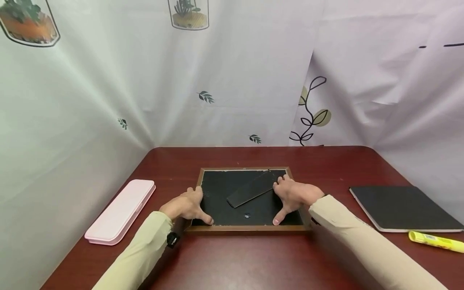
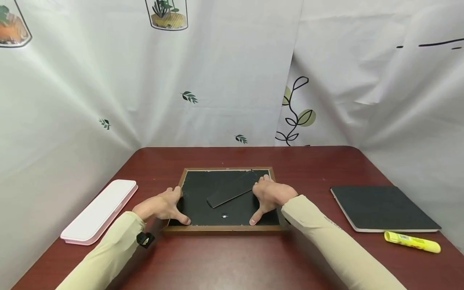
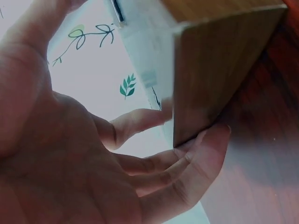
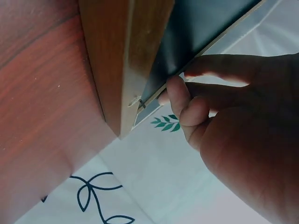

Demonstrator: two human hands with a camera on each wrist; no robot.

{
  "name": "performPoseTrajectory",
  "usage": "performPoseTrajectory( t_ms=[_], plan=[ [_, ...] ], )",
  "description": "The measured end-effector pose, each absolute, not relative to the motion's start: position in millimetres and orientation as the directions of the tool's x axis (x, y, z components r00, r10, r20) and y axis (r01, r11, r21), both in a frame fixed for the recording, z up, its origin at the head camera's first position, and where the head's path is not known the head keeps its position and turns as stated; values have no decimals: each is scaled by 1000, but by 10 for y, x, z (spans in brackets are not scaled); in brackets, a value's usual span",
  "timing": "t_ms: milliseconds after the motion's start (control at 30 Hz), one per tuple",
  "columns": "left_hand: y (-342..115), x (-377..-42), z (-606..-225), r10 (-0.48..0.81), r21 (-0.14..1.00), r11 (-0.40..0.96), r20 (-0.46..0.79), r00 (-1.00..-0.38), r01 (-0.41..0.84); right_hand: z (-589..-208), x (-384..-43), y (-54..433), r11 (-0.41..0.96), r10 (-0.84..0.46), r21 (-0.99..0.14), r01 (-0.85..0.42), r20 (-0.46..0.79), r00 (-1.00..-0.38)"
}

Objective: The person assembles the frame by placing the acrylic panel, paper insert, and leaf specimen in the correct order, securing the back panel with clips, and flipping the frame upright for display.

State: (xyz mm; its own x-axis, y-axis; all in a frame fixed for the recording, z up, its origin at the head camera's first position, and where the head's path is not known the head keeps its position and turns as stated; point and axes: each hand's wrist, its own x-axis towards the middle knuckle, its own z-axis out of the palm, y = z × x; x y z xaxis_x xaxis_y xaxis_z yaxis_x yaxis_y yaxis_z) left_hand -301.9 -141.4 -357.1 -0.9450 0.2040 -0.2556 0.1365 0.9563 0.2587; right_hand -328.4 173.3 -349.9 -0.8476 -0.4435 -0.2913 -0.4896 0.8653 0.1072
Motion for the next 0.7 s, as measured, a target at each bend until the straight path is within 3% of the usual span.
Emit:
performPoseTrajectory(
  t_ms=[267, 467, 700],
  plan=[
    [-1412, -3006, -3592, 186, 285, 951, -217, -958, 120, -3487, -3313, 1757, 869, -452, 69, -489, -288, -844],
    [-1414, -3030, -3586, 194, 288, 950, -239, -951, 121, -3399, -3512, 2000, 851, -524, -135, -507, -204, -827],
    [-1425, -3028, -3610, 212, 299, 944, -235, -948, 137, -3444, -3780, 2363, 759, -629, -272, -591, -75, -774]
  ],
)
